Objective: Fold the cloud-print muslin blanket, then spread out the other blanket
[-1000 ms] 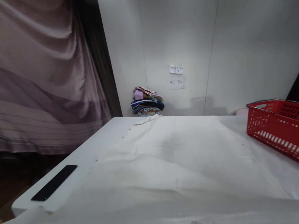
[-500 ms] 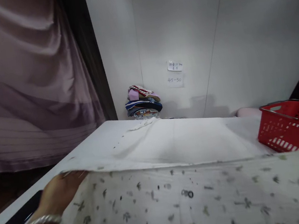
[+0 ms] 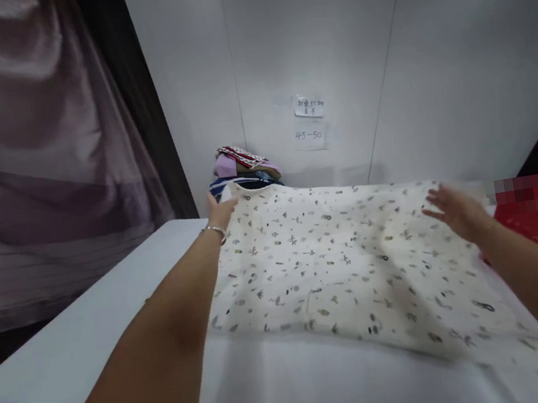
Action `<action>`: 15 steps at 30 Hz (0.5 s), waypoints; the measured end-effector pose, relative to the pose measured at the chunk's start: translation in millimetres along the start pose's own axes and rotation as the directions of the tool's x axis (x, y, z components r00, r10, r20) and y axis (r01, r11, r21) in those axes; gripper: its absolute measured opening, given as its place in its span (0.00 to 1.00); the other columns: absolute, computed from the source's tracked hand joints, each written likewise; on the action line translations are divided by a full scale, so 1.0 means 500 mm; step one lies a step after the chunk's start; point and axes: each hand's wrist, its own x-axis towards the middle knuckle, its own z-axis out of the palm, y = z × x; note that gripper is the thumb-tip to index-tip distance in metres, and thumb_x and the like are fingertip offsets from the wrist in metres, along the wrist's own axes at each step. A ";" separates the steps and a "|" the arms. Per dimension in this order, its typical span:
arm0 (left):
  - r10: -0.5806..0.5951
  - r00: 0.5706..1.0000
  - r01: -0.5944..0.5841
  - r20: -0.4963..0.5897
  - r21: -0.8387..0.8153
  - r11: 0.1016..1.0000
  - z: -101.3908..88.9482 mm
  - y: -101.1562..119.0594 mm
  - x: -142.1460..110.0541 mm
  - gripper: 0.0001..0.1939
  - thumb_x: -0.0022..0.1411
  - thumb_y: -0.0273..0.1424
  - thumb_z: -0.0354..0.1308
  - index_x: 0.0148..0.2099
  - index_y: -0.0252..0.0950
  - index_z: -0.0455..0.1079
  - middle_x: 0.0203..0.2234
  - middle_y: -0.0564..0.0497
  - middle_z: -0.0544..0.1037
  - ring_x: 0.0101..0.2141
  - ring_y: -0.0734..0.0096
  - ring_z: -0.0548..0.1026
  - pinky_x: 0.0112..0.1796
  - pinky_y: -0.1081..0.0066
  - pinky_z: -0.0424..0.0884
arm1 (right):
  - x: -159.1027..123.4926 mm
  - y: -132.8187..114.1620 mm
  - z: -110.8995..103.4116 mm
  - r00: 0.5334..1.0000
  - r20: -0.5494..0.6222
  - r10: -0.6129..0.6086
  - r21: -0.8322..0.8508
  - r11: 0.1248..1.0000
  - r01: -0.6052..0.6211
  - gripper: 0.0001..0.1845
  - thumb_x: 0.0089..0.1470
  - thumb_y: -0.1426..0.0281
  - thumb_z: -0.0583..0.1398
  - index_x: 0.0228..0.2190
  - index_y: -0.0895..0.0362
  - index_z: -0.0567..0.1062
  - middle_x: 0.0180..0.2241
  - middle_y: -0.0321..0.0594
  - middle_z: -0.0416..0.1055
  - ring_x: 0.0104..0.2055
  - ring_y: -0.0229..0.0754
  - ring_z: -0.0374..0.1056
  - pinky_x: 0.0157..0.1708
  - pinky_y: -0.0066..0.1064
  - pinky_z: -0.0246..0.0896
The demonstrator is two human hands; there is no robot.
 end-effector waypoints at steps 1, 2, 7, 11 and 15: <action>0.027 0.999 -0.030 0.025 0.141 0.989 -0.007 -0.026 -0.019 0.46 0.50 0.32 0.61 0.64 0.38 0.37 0.47 0.42 0.70 0.47 0.61 0.69 0.50 0.57 0.60 | -0.040 0.010 0.015 0.990 0.127 0.066 0.039 0.997 -0.072 0.27 0.57 0.54 0.48 0.51 0.57 0.64 0.55 0.55 0.60 0.52 0.47 0.63 0.41 0.39 0.65; 0.036 0.995 -0.057 0.091 0.251 0.966 -0.020 -0.053 -0.045 0.44 0.50 0.35 0.60 0.64 0.36 0.42 0.47 0.41 0.71 0.48 0.60 0.69 0.49 0.58 0.61 | -0.090 0.023 0.026 0.962 0.240 0.131 -0.001 0.991 -0.134 0.27 0.54 0.53 0.52 0.51 0.54 0.66 0.55 0.50 0.61 0.53 0.48 0.62 0.44 0.40 0.64; 0.002 0.804 -0.433 0.595 0.582 0.688 -0.139 -0.159 -0.241 0.29 0.54 0.45 0.54 0.57 0.41 0.61 0.54 0.47 0.66 0.53 0.58 0.63 0.51 0.59 0.61 | -0.378 0.130 -0.001 0.777 0.576 0.254 -0.447 0.894 0.039 0.28 0.50 0.54 0.56 0.53 0.48 0.65 0.56 0.38 0.59 0.58 0.52 0.55 0.55 0.43 0.54; -0.026 0.552 -0.764 0.834 0.518 0.386 -0.206 -0.211 -0.352 0.31 0.52 0.32 0.56 0.59 0.45 0.57 0.58 0.51 0.60 0.56 0.59 0.59 0.55 0.58 0.55 | -0.497 0.223 -0.052 0.792 0.599 0.121 -0.559 0.772 0.304 0.30 0.50 0.62 0.55 0.56 0.46 0.60 0.58 0.34 0.55 0.59 0.50 0.52 0.57 0.43 0.49; -0.039 0.687 -0.711 0.725 0.682 0.172 -0.208 -0.247 -0.347 0.32 0.50 0.18 0.47 0.57 0.40 0.61 0.56 0.49 0.64 0.55 0.63 0.61 0.53 0.60 0.58 | -0.478 0.258 -0.059 0.801 0.596 0.050 -0.660 0.599 0.454 0.35 0.42 0.76 0.51 0.54 0.48 0.64 0.56 0.35 0.59 0.58 0.49 0.55 0.57 0.48 0.48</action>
